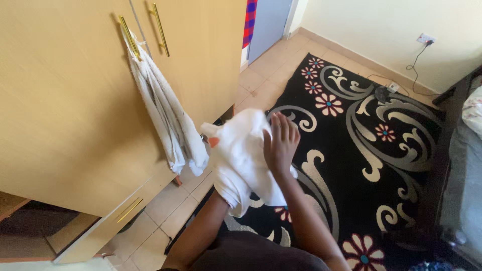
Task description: The person takes a green towel and a white towel from a wardrobe, folds them individually by hand, and then places them onto a shelf inside the wardrobe.
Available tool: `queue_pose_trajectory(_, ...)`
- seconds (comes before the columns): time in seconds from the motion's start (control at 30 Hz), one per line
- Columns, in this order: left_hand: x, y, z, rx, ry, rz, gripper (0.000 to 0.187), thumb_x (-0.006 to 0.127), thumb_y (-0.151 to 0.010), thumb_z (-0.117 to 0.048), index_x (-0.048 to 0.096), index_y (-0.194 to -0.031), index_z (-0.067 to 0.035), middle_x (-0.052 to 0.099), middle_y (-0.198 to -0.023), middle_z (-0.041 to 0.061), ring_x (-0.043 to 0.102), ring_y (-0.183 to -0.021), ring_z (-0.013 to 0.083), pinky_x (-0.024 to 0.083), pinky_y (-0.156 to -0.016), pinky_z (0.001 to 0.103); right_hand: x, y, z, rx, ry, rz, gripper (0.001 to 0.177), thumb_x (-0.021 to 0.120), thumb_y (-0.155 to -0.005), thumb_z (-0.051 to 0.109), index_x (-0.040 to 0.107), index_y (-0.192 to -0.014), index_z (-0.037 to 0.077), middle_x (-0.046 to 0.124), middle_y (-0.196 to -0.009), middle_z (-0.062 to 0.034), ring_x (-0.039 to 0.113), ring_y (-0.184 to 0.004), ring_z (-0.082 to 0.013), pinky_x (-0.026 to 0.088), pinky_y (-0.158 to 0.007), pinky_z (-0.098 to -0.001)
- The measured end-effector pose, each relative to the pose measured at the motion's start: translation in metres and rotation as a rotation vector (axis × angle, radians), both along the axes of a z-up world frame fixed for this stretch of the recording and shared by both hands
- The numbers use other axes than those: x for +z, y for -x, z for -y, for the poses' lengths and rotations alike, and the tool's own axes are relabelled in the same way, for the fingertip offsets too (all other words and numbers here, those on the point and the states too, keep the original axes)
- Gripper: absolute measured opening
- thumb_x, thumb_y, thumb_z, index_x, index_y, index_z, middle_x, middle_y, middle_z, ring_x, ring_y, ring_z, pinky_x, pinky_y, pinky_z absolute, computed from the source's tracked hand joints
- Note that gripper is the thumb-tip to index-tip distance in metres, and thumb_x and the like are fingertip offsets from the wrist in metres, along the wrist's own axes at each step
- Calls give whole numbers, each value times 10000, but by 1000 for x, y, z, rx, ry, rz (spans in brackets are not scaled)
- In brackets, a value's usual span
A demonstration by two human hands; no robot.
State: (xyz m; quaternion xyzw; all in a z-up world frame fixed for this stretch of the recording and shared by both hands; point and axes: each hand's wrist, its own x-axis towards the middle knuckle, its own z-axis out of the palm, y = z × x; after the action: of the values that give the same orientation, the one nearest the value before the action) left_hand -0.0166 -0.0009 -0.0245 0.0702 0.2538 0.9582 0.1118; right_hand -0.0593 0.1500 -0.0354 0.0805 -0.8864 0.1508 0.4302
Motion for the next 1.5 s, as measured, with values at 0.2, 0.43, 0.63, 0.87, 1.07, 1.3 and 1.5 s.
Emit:
queue_pose_trajectory(0.2,2,37,-43,140,607,-131,829,391,-929,-680,189,-1601,-238,278,-1655,92,302,-1531,298,288,-1199,522,-59,-3,28,355,626,612,506,537,-1075,375,487,-1475,70,559,-1480,-139,504,-1390,-310,389,-1122,-487)
queue_pose_trajectory(0.43,-35,1,-106,163,1569,-799,822,392,-933,-673,182,-1601,-243,274,-1654,91,301,-1532,300,292,-1199,524,-58,-44,0,503,1182,617,488,530,-1061,371,513,-1450,77,589,-1428,-142,540,-1332,-302,421,-1083,-476)
queue_pose_trajectory(0.63,-58,-7,-75,166,1360,-700,816,393,-936,-667,176,-1601,-247,271,-1654,90,300,-1532,302,295,-1200,525,-60,-34,-34,243,1467,526,474,525,-1050,368,535,-1429,83,614,-1384,-145,570,-1282,-294,449,-1050,-467)
queue_pose_trajectory(0.87,-27,32,-40,-165,304,71,781,305,-967,-674,256,-1601,-221,390,-1624,135,374,-1500,299,364,-1176,516,-44,-46,-45,336,1396,531,460,518,-1037,363,561,-1404,90,644,-1332,-148,606,-1223,-286,482,-1011,-456)
queue_pose_trajectory(1.07,-44,22,-33,-198,-71,-88,785,356,-1038,-652,341,-1578,-82,553,-1451,212,587,-1291,327,530,-1030,497,-36,-41,-12,609,1255,690,450,513,-1025,360,584,-1383,96,669,-1288,-151,636,-1173,-279,509,-977,-446)
queue_pose_trajectory(1.3,-87,16,-25,-160,-191,155,703,386,-1078,-597,405,-1562,-88,563,-1433,160,598,-1278,299,524,-1066,470,-33,-29,-23,508,1448,757,441,506,-1012,356,610,-1358,103,699,-1236,-154,671,-1114,-270,542,-939,-435)
queue_pose_trajectory(1.5,-87,33,-6,-88,-241,79,745,392,-1030,-625,398,-1555,-97,560,-1466,153,565,-1312,324,478,-1093,496,-1,-21,-50,164,1540,835,436,500,-1000,352,632,-1337,109,724,-1192,-157,702,-1064,-263,570,-905,-426)
